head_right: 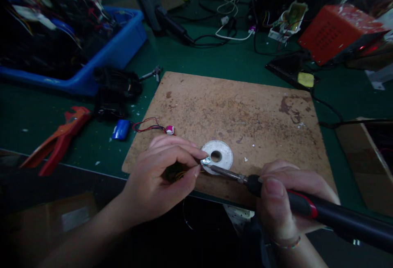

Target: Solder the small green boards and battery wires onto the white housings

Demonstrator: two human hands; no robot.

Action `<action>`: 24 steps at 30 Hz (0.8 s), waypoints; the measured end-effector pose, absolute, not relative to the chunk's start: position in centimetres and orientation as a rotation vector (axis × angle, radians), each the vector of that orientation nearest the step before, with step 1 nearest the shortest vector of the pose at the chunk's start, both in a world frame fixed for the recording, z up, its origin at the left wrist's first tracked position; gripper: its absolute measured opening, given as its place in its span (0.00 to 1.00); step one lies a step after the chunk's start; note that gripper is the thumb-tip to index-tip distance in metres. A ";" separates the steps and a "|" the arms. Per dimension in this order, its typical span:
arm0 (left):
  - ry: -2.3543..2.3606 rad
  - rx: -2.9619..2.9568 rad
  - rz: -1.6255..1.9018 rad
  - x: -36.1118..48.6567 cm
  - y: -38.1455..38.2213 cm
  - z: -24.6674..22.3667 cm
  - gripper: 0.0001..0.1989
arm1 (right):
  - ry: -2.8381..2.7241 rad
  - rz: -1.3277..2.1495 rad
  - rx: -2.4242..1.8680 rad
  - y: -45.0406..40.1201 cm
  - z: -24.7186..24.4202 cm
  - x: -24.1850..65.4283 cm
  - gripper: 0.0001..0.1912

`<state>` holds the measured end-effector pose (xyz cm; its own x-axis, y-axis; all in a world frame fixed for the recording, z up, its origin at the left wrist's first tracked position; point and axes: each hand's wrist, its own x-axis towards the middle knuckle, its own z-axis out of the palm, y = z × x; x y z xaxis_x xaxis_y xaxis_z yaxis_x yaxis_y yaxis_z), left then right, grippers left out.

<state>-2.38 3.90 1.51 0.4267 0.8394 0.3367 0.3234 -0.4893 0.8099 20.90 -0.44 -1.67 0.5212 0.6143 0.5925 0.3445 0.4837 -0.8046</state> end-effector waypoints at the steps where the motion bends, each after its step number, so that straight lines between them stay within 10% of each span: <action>1: 0.977 2.016 0.989 -2.4 3.9 1.5 0.07 | -1.097 0.193 -1.086 -0.3 -1.6 20.9 0.11; 24: 0.912 2.015 0.952 -3.0 3.7 1.8 0.06 | -0.931 0.126 -1.052 0.8 -1.0 19.9 0.10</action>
<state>-2.95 3.72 1.85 0.4777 0.8172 0.3226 0.2877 -0.4924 0.8214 19.88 0.76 -1.04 0.6270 0.5017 0.5960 0.3259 0.5260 -0.7856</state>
